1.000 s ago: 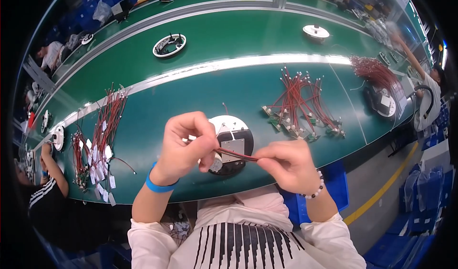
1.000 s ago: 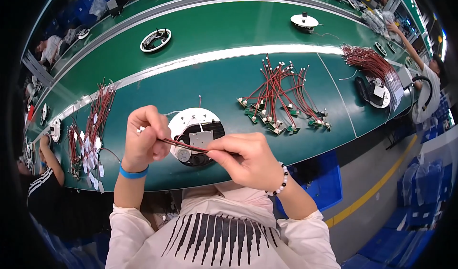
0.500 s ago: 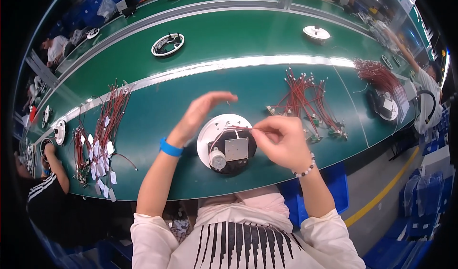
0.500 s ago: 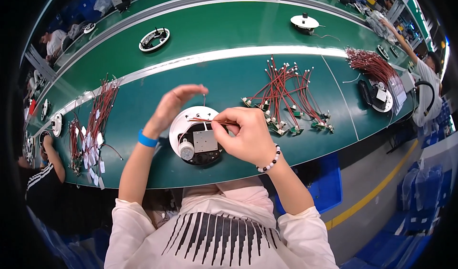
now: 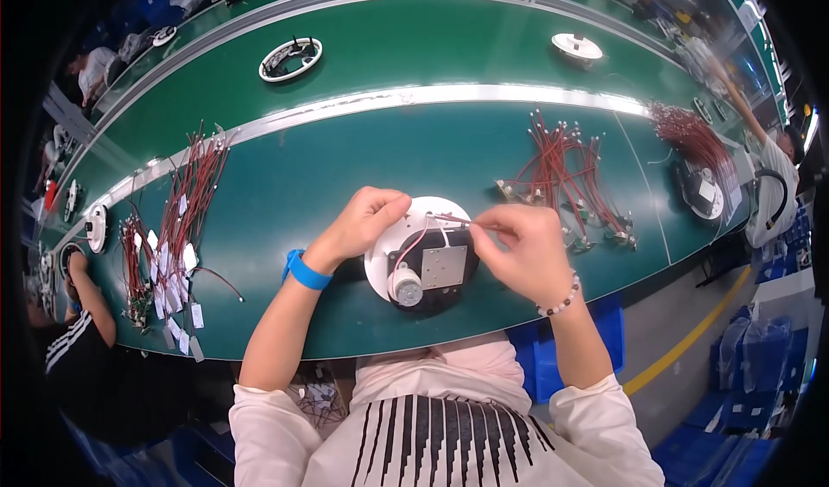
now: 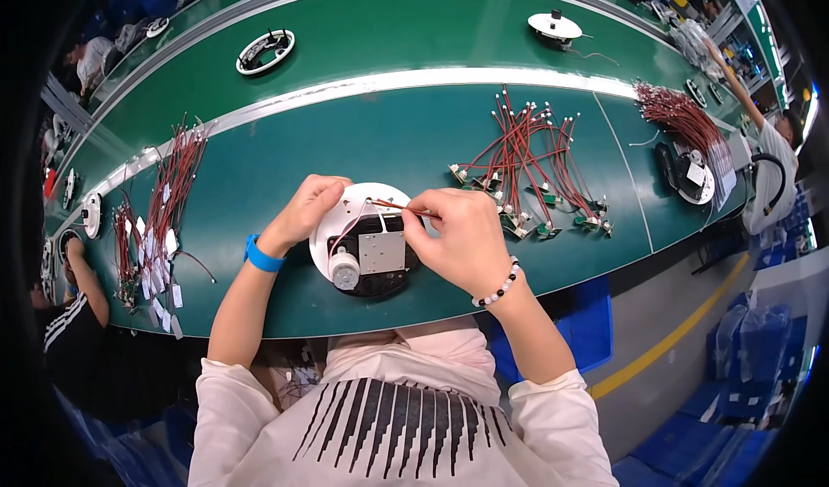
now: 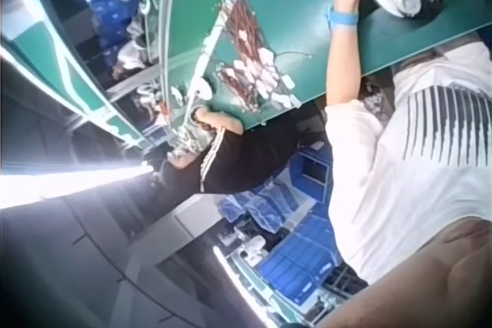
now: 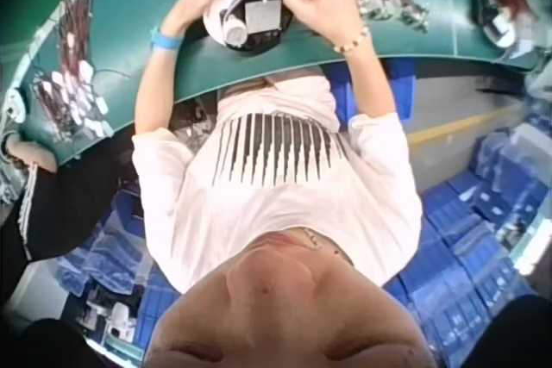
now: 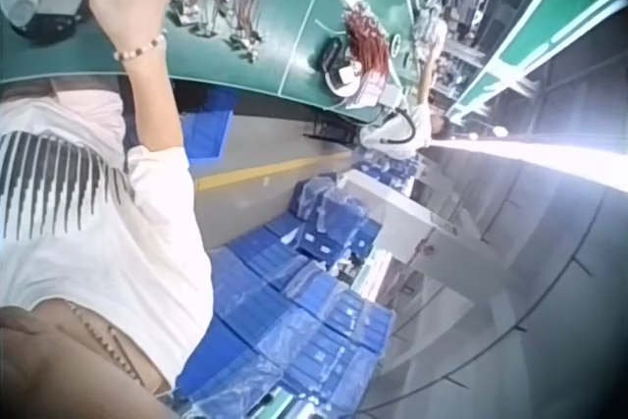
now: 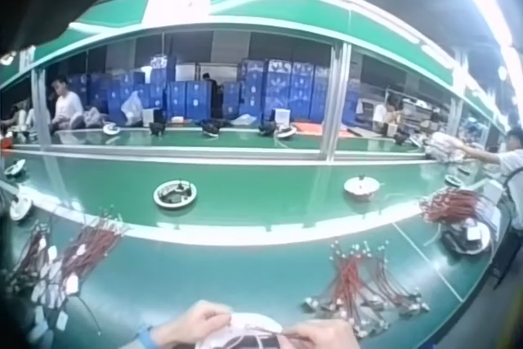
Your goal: Assembling wiring harnesses into round electronic components at a factory workbench.
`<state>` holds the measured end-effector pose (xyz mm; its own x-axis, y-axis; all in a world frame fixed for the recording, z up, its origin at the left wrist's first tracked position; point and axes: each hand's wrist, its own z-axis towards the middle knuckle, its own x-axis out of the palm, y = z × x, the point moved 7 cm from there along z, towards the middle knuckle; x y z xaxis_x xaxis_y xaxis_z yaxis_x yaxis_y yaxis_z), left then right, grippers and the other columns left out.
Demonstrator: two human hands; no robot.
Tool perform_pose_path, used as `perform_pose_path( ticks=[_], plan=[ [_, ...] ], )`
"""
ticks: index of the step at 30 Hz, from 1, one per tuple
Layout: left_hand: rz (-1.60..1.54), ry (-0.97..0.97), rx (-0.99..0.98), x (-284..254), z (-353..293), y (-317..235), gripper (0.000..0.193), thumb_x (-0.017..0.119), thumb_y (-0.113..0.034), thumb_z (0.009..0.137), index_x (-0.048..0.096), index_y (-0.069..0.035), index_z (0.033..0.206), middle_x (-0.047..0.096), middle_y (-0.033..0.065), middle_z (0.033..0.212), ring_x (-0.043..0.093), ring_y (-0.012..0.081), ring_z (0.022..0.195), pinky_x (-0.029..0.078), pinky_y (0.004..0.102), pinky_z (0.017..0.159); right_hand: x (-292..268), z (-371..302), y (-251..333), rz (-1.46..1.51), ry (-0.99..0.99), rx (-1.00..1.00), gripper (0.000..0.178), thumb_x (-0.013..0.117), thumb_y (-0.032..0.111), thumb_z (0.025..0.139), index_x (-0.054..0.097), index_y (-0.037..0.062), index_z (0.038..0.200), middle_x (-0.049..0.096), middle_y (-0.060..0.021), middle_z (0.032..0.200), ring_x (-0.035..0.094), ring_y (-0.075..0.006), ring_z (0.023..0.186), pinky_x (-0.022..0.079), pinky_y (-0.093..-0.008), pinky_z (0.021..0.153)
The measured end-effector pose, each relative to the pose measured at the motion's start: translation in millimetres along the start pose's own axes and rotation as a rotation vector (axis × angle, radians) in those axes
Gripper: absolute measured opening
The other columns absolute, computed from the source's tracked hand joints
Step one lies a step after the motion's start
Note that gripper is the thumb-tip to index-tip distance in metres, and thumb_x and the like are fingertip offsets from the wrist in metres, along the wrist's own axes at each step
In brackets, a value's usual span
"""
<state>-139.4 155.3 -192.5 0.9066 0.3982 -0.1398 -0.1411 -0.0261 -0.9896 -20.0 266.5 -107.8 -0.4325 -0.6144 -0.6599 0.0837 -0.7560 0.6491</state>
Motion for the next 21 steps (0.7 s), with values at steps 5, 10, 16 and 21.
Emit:
perform_pose_path(
  ticks=[5, 10, 16, 21],
  plan=[
    [0.042, -0.019, 0.131, 7.3, -1.9, -11.4, 0.03, 0.048, -0.021, 0.083, 0.053, 0.003, 0.066, 0.05, 0.0, 0.063, 0.041, 0.0046, 0.055, 0.033, 0.0215, 0.047, 3.7, 0.9, 2.4, 0.001, -0.047, 0.026, 0.008, 0.061, 0.006, 0.065, 0.06, -0.0004, 0.068, 0.054, -0.0075, 0.055, 0.044, -0.0114, 0.04, 0.033, -0.0233, 0.039],
    [-0.164, -0.047, -0.074, 6.6, -10.6, 1.2, 0.027, 0.051, -0.023, 0.082, 0.057, 0.001, 0.07, 0.05, -0.0025, 0.06, 0.041, 0.0025, 0.051, 0.033, 0.0189, 0.043, 9.3, -0.7, 14.7, -0.103, -0.019, -0.03, 0.005, 0.06, 0.006, 0.065, 0.06, 0.0018, 0.068, 0.052, -0.0072, 0.054, 0.047, -0.0161, 0.042, 0.035, -0.0267, 0.04],
    [-0.21, -0.107, -0.106, 8.6, -10.9, -1.8, 0.03, 0.05, -0.023, 0.083, 0.059, 0.003, 0.072, 0.056, 0.0009, 0.061, 0.047, 0.0023, 0.051, 0.035, 0.0172, 0.043, 11.4, -4.7, 20.8, -0.189, -0.075, -0.088, 0.008, 0.058, 0.005, 0.067, 0.061, 0.0042, 0.074, 0.051, -0.0063, 0.054, 0.048, -0.0183, 0.043, 0.037, -0.0284, 0.041],
    [0.024, -0.195, -0.059, 1.5, -12.9, 1.9, 0.037, 0.045, -0.026, 0.085, 0.058, 0.003, 0.066, 0.053, -0.0004, 0.054, 0.042, 0.0032, 0.047, 0.034, 0.0204, 0.04, 14.1, -4.3, 25.3, -0.247, -0.127, -0.119, 0.012, 0.059, 0.003, 0.067, 0.061, 0.0049, 0.078, 0.049, -0.0055, 0.053, 0.046, -0.0158, 0.041, 0.035, -0.0269, 0.04]
  ],
)
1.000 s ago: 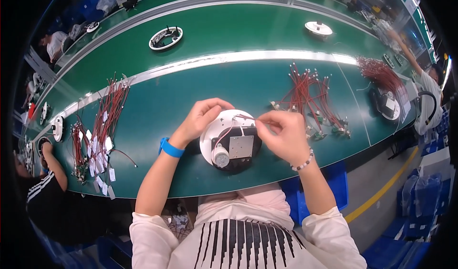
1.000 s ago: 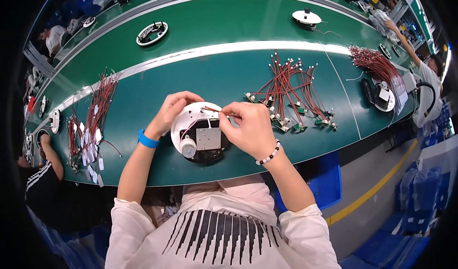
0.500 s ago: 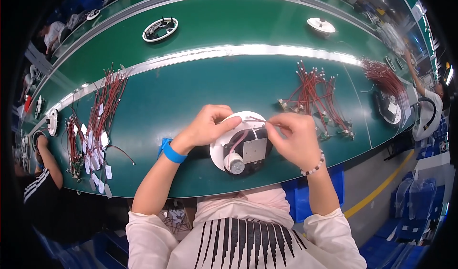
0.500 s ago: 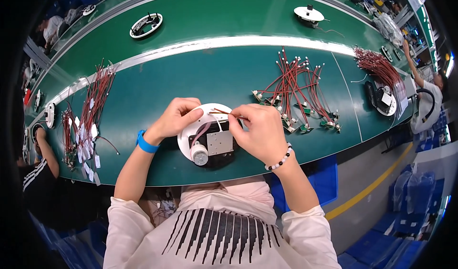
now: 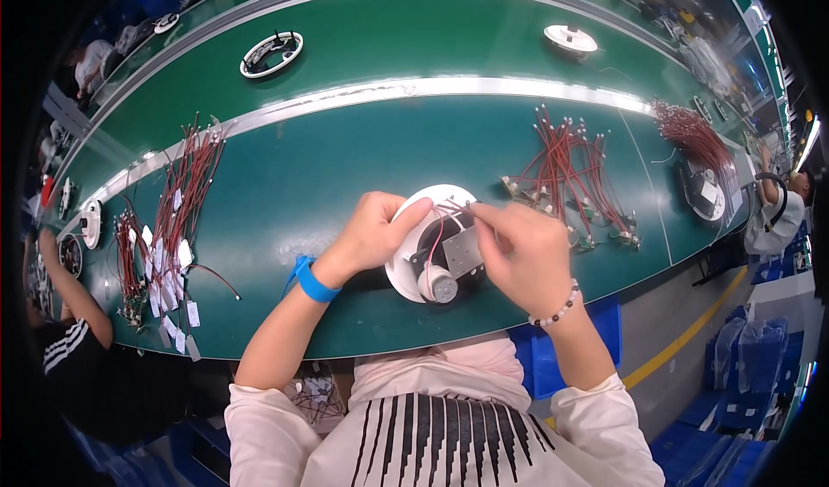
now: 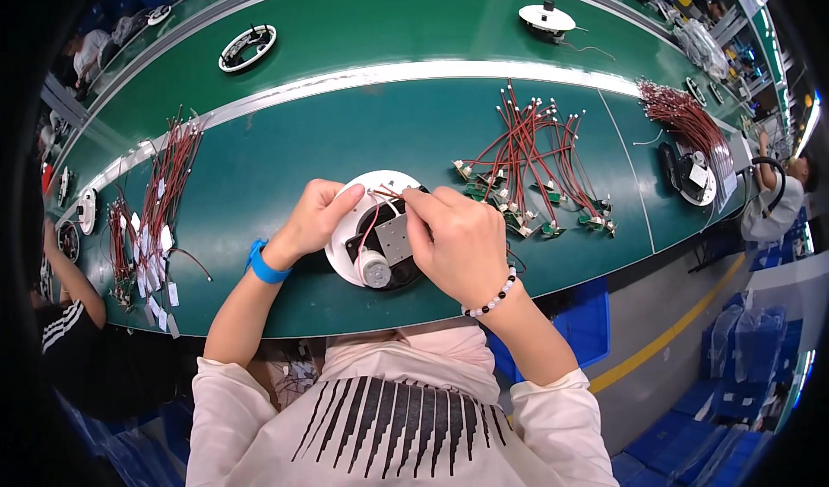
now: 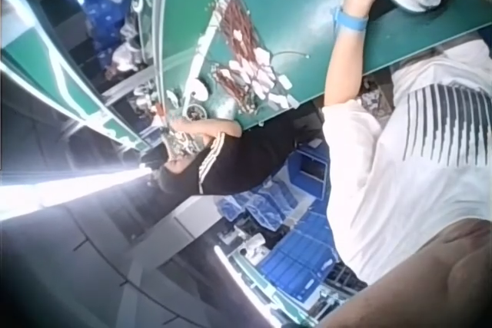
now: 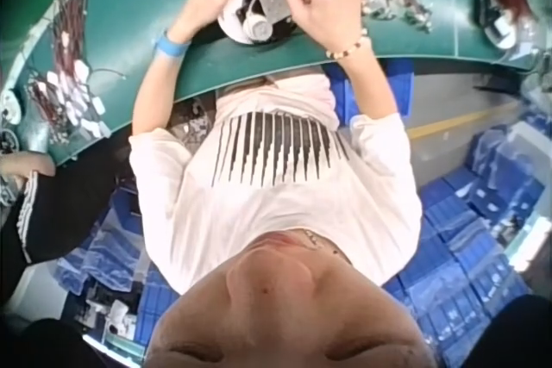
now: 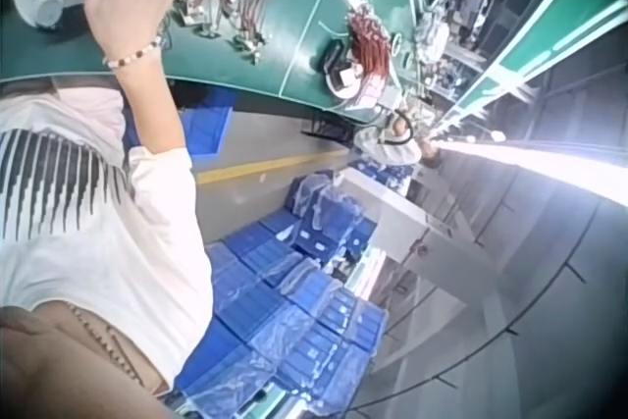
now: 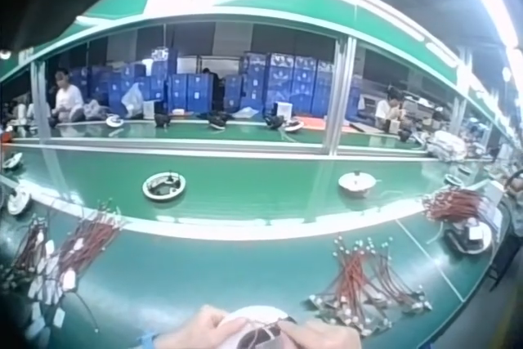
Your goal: Assembling wiring harnesses into round electronic components at a factory workbench.
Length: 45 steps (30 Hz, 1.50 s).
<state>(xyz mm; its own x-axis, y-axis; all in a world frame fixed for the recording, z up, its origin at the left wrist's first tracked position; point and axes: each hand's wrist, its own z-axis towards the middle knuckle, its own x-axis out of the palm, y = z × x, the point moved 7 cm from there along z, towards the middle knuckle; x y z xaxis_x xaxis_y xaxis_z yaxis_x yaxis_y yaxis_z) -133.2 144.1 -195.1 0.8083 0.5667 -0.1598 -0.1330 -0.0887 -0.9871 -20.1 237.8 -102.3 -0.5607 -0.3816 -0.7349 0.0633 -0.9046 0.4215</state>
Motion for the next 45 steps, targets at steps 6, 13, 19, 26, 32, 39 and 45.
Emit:
perform_pose_path(
  ticks=[6, 13, 19, 26, 32, 39, 45],
  plan=[
    [0.318, -0.115, 0.112, -8.5, -7.0, -25.7, 0.042, 0.043, -0.027, 0.085, 0.05, 0.005, 0.058, 0.039, 0.0073, 0.041, 0.033, 0.0071, 0.042, 0.029, 0.0268, 0.038, 2.7, 1.8, 2.2, -0.043, 0.018, -0.01, 0.011, 0.058, 0.002, 0.067, 0.061, 0.0051, 0.077, 0.049, -0.0051, 0.052, 0.046, -0.0161, 0.041, 0.035, -0.0273, 0.039],
    [0.324, -0.139, 0.092, -12.2, -8.0, -24.4, 0.038, 0.047, -0.031, 0.08, 0.059, 0.001, 0.062, 0.046, 0.0155, 0.044, 0.04, 0.0241, 0.037, 0.033, 0.0329, 0.04, 3.4, 2.7, 11.3, -0.122, 0.051, -0.048, 0.011, 0.059, 0.002, 0.064, 0.061, 0.0055, 0.074, 0.051, -0.0062, 0.055, 0.049, -0.0199, 0.045, 0.038, -0.029, 0.041],
    [0.371, -0.131, 0.183, -11.9, -9.9, -24.8, 0.041, 0.043, -0.024, 0.085, 0.048, 0.005, 0.057, 0.037, 0.0095, 0.041, 0.032, 0.01, 0.04, 0.028, 0.028, 0.037, 4.3, 7.7, 21.8, -0.17, 0.095, -0.086, 0.01, 0.058, 0.003, 0.064, 0.06, 0.0053, 0.073, 0.051, -0.0068, 0.056, 0.051, -0.0225, 0.048, 0.039, -0.0312, 0.043],
    [0.318, -0.122, 0.143, -12.8, -10.1, -23.3, 0.04, 0.047, -0.03, 0.081, 0.054, 0.001, 0.057, 0.041, 0.014, 0.043, 0.034, 0.0214, 0.036, 0.03, 0.0318, 0.038, 14.1, 17.5, 21.2, -0.079, 0.153, -0.101, 0.009, 0.058, 0.004, 0.064, 0.06, 0.0055, 0.073, 0.05, -0.007, 0.054, 0.051, -0.0224, 0.047, 0.039, -0.0317, 0.043],
    [0.298, -0.128, 0.164, -13.4, -11.0, -25.3, 0.04, 0.046, -0.029, 0.082, 0.053, 0.001, 0.058, 0.04, 0.0142, 0.043, 0.033, 0.0208, 0.037, 0.03, 0.0313, 0.038, 18.8, 17.9, 19.2, -0.125, 0.188, -0.03, 0.007, 0.058, 0.004, 0.066, 0.06, 0.0051, 0.072, 0.051, -0.007, 0.054, 0.052, -0.0228, 0.048, 0.039, -0.0318, 0.044],
    [0.248, -0.144, 0.182, -13.6, -9.6, -17.9, 0.043, 0.041, -0.029, 0.085, 0.051, 0.002, 0.058, 0.042, 0.0131, 0.045, 0.033, 0.0195, 0.038, 0.03, 0.0326, 0.039, 35.3, 25.3, 7.5, 0.055, 0.02, -0.043, 0.004, 0.06, 0.003, 0.066, 0.06, 0.0023, 0.071, 0.052, -0.0074, 0.061, 0.052, -0.0197, 0.05, 0.04, -0.0272, 0.045],
    [-0.333, -0.026, -0.291, -5.2, -8.4, 13.3, 0.034, 0.033, -0.029, 0.089, 0.053, -0.001, 0.089, 0.055, 0.0022, 0.065, 0.045, 0.0048, 0.046, 0.034, 0.0189, 0.038, 38.7, 25.2, -6.5, 0.32, -0.061, 0.049, 0.011, 0.064, 0.002, 0.065, 0.063, 0.003, 0.075, 0.054, -0.006, 0.063, 0.051, -0.0129, 0.05, 0.039, -0.0228, 0.044]
  ],
)
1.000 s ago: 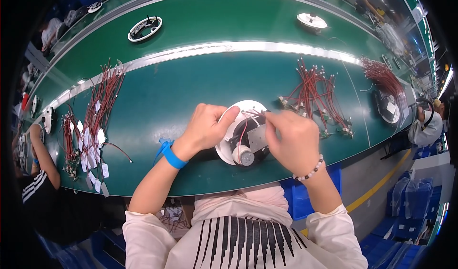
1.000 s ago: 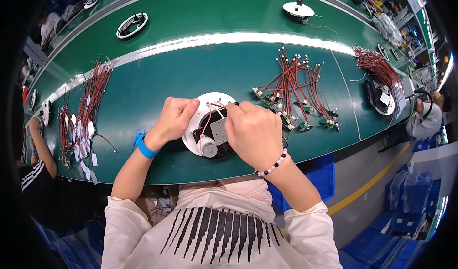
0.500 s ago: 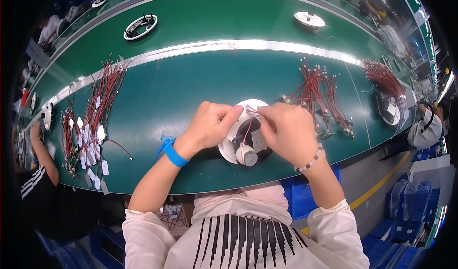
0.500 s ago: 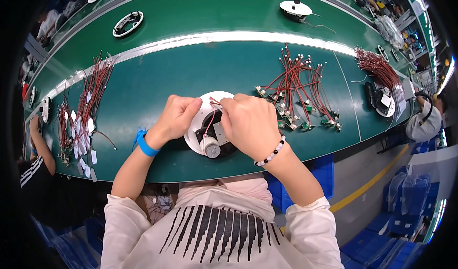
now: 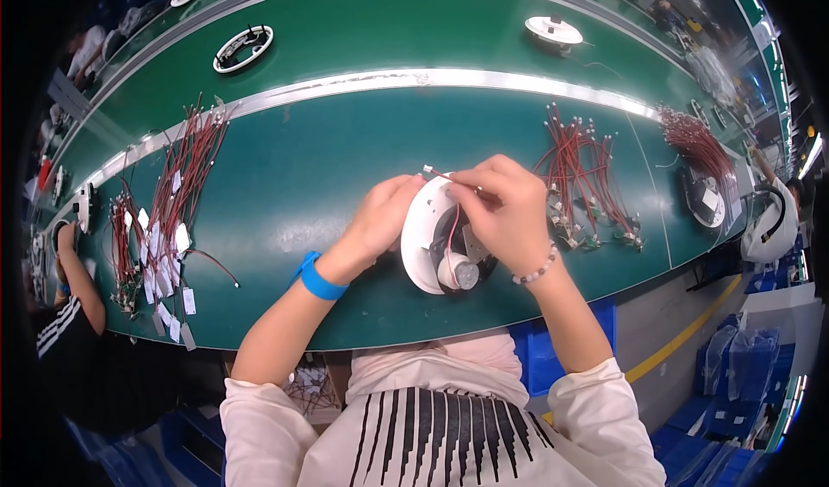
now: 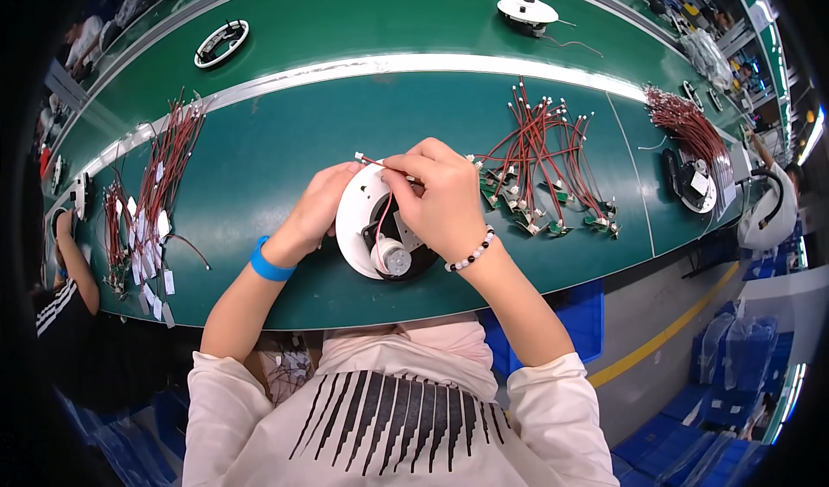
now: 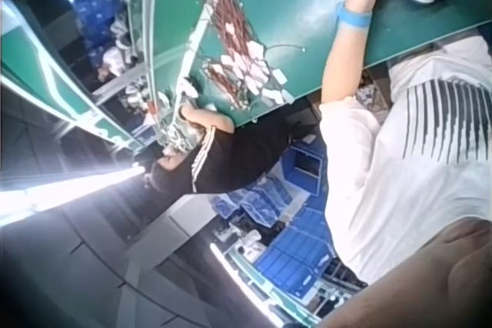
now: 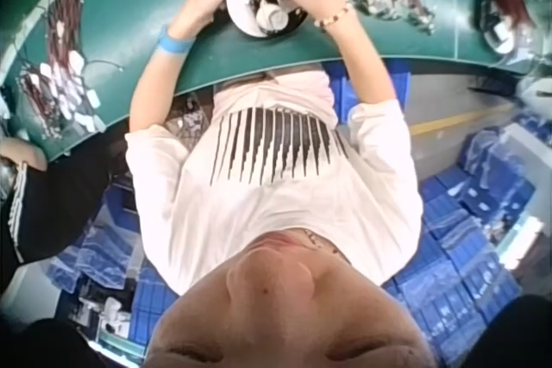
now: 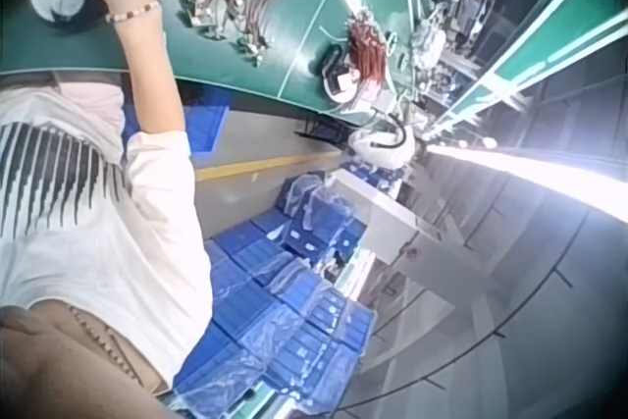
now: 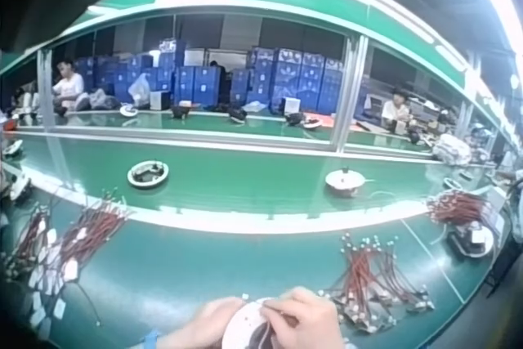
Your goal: Assembling wiring harnesses into round electronic components at a factory workbench.
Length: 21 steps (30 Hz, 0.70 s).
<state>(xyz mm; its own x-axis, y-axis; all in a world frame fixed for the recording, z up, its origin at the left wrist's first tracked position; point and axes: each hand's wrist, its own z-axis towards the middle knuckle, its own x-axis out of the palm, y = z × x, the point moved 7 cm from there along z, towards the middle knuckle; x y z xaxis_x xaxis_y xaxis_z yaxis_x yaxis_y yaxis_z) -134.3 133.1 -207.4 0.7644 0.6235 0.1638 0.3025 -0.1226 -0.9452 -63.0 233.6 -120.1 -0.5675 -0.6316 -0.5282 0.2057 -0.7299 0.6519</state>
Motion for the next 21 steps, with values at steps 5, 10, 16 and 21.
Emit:
perform_pose_path(
  ticks=[5, 10, 16, 21],
  plan=[
    [-0.239, 0.035, 0.003, 4.7, 4.5, 6.1, 0.025, 0.04, -0.023, 0.087, 0.049, -0.002, 0.098, 0.058, 0.0038, 0.074, 0.053, 0.0043, 0.059, 0.043, 0.0159, 0.047, -2.9, -0.5, 1.3, -0.128, 0.062, -0.046, 0.011, 0.064, 0.002, 0.064, 0.065, 0.0038, 0.075, 0.054, -0.0064, 0.06, 0.051, -0.0132, 0.049, 0.039, -0.0224, 0.044],
    [-0.393, -0.024, 0.068, -0.9, 9.9, 10.9, 0.025, 0.049, -0.017, 0.083, 0.045, -0.001, 0.103, 0.058, 0.0095, 0.081, 0.058, 0.011, 0.067, 0.047, 0.0192, 0.051, -17.5, 6.0, 10.9, -0.256, 0.163, -0.027, 0.009, 0.063, 0.007, 0.066, 0.065, 0.005, 0.075, 0.053, -0.007, 0.058, 0.05, -0.0171, 0.047, 0.038, -0.0256, 0.044],
    [-0.378, -0.056, 0.101, -2.2, 8.1, 8.1, 0.026, 0.052, -0.015, 0.082, 0.043, -0.001, 0.104, 0.059, 0.0112, 0.082, 0.058, 0.0114, 0.068, 0.048, 0.0204, 0.054, -14.7, 4.1, 9.4, -0.346, 0.307, -0.042, 0.007, 0.062, 0.011, 0.068, 0.064, 0.0042, 0.069, 0.051, -0.0073, 0.054, 0.051, -0.0199, 0.048, 0.038, -0.0285, 0.044],
    [-0.362, -0.043, 0.144, -2.1, 7.0, 4.1, 0.02, 0.049, -0.013, 0.084, 0.045, -0.001, 0.099, 0.06, 0.01, 0.077, 0.058, 0.0103, 0.068, 0.046, 0.0202, 0.056, -13.4, 6.5, 14.2, -0.35, 0.258, -0.08, 0.009, 0.061, 0.01, 0.067, 0.06, 0.0024, 0.062, 0.05, -0.0077, 0.053, 0.05, -0.0205, 0.047, 0.038, -0.0296, 0.044]
  ],
)
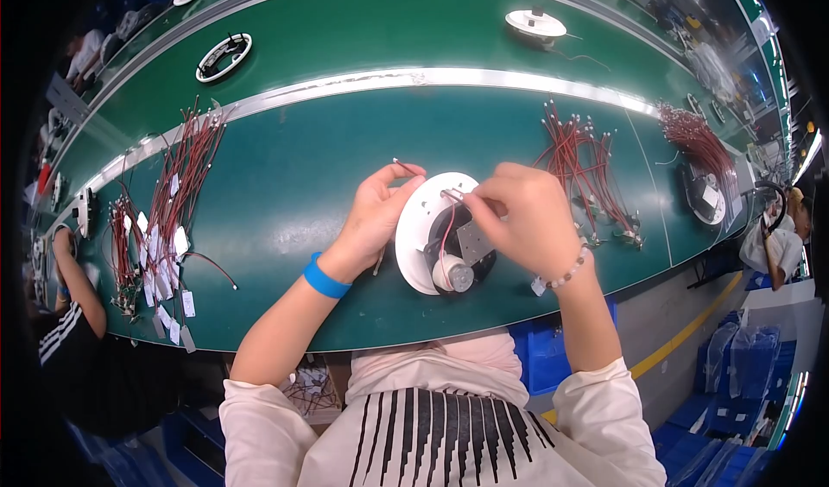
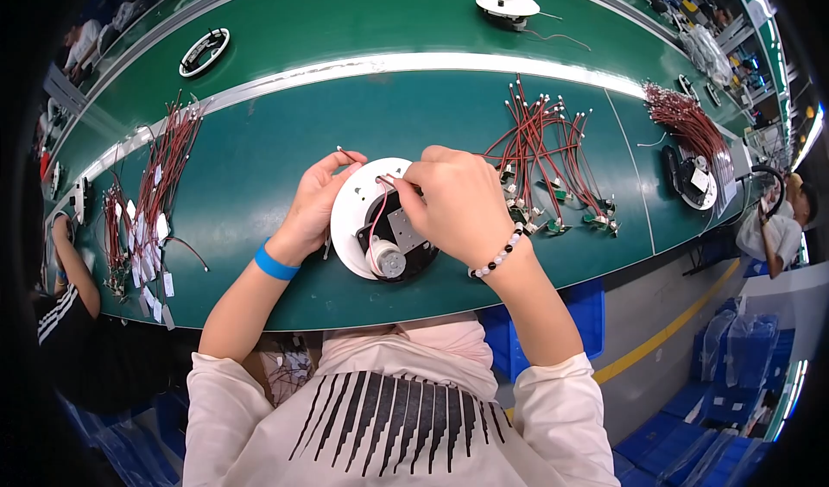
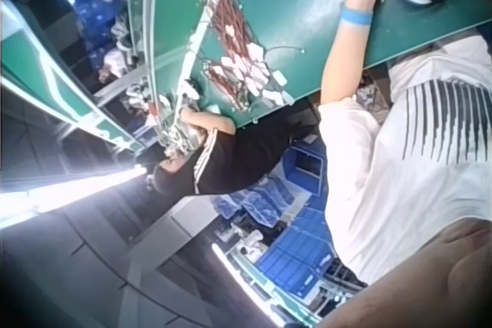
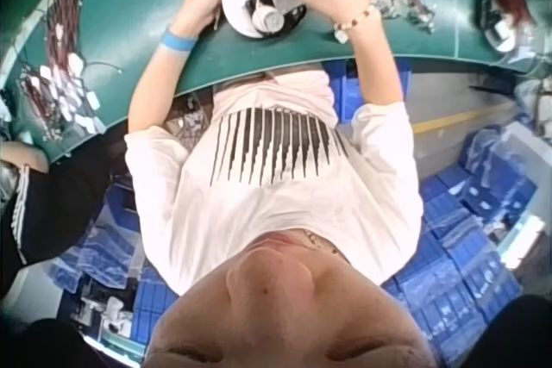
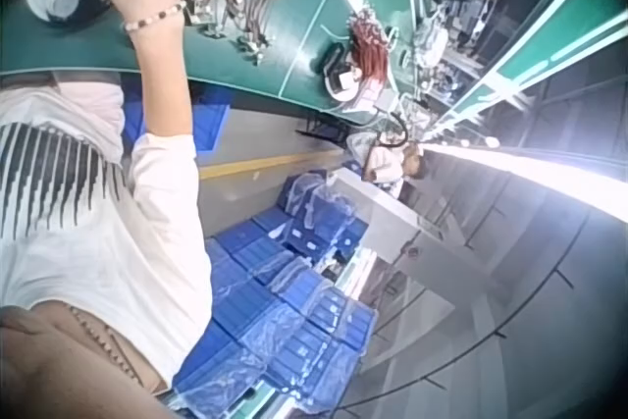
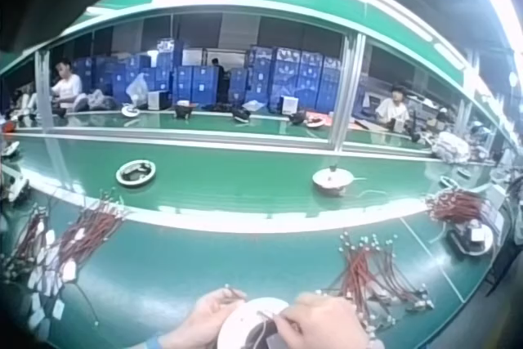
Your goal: Assembling wiring harnesses into round electronic components at a factory workbench.
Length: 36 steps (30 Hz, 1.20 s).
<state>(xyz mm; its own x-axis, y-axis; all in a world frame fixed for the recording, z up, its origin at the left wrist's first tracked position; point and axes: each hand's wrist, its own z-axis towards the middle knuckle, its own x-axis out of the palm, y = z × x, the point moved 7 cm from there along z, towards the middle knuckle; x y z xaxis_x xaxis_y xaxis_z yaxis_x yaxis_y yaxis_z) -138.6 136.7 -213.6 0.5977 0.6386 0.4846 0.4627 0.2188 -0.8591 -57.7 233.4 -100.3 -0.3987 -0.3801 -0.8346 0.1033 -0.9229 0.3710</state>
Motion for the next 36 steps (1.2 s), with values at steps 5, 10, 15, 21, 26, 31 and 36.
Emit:
perform_pose_path(
  ticks=[5, 10, 15, 21, 26, 31, 36],
  plan=[
    [0.084, 0.016, 0.032, -0.2, 0.4, -3.8, 0.016, 0.048, -0.012, 0.084, 0.045, -0.001, 0.095, 0.06, 0.0098, 0.077, 0.056, 0.0089, 0.068, 0.044, 0.0202, 0.058, 2.5, 6.0, 7.1, 0.047, 0.083, -0.074, 0.01, 0.061, 0.008, 0.065, 0.057, 0.001, 0.058, 0.049, -0.0082, 0.053, 0.048, -0.0213, 0.044, 0.036, -0.03, 0.042],
    [0.106, 0.009, 0.028, 0.2, -0.6, -3.8, 0.014, 0.047, -0.013, 0.084, 0.045, -0.001, 0.092, 0.06, 0.0096, 0.077, 0.055, 0.0082, 0.069, 0.043, 0.0199, 0.059, 3.4, 13.3, -1.8, 0.17, 0.089, -0.056, 0.011, 0.062, 0.009, 0.064, 0.058, 0.0003, 0.059, 0.048, -0.0081, 0.05, 0.045, -0.019, 0.042, 0.034, -0.0287, 0.041],
    [0.114, 0.017, 0.031, 0.1, -0.3, -3.7, 0.014, 0.046, -0.014, 0.085, 0.043, -0.002, 0.092, 0.06, 0.0092, 0.076, 0.055, 0.0077, 0.068, 0.043, 0.0199, 0.059, 9.3, 14.6, -8.4, 0.251, 0.163, -0.021, 0.011, 0.063, 0.009, 0.064, 0.059, -0.0005, 0.06, 0.048, -0.0082, 0.049, 0.043, -0.0167, 0.041, 0.033, -0.0272, 0.041],
    [0.207, 0.024, 0.11, 0.3, -0.6, -8.1, 0.014, 0.045, -0.013, 0.085, 0.041, -0.003, 0.093, 0.059, 0.007, 0.072, 0.053, 0.0064, 0.065, 0.041, 0.0182, 0.055, 13.2, 19.7, -2.0, 0.142, 0.156, -0.083, 0.011, 0.059, 0.009, 0.06, 0.056, -0.001, 0.055, 0.05, -0.0111, 0.051, 0.048, -0.0227, 0.044, 0.036, -0.0298, 0.043],
    [0.162, 0.045, 0.083, -0.5, -0.9, -4.6, 0.013, 0.045, -0.013, 0.085, 0.04, -0.003, 0.093, 0.058, 0.0048, 0.069, 0.052, 0.0056, 0.058, 0.04, 0.018, 0.049, 27.6, 22.9, 1.7, 0.111, 0.194, -0.112, 0.011, 0.057, 0.008, 0.059, 0.055, -0.0017, 0.056, 0.051, -0.0134, 0.054, 0.05, -0.028, 0.048, 0.04, -0.0316, 0.046],
    [0.227, 0.045, 0.089, -3.8, 3.4, -5.8, 0.014, 0.046, -0.013, 0.084, 0.042, -0.002, 0.092, 0.058, 0.0042, 0.069, 0.051, 0.0061, 0.054, 0.041, 0.0189, 0.045, 25.8, 24.4, -20.7, 0.233, 0.275, 0.013, 0.012, 0.058, 0.009, 0.063, 0.057, -0.0028, 0.062, 0.051, -0.0122, 0.054, 0.049, -0.0219, 0.047, 0.04, -0.0286, 0.046],
    [0.242, 0.018, 0.075, -5.0, 0.5, -10.3, 0.017, 0.049, -0.013, 0.083, 0.052, 0.001, 0.091, 0.059, 0.0053, 0.074, 0.054, 0.0073, 0.06, 0.042, 0.0182, 0.046, 20.7, 27.6, -19.7, 0.192, 0.237, -0.011, 0.01, 0.057, 0.008, 0.065, 0.057, -0.0026, 0.065, 0.052, -0.0107, 0.058, 0.051, -0.0198, 0.051, 0.04, -0.0276, 0.049]
  ],
)
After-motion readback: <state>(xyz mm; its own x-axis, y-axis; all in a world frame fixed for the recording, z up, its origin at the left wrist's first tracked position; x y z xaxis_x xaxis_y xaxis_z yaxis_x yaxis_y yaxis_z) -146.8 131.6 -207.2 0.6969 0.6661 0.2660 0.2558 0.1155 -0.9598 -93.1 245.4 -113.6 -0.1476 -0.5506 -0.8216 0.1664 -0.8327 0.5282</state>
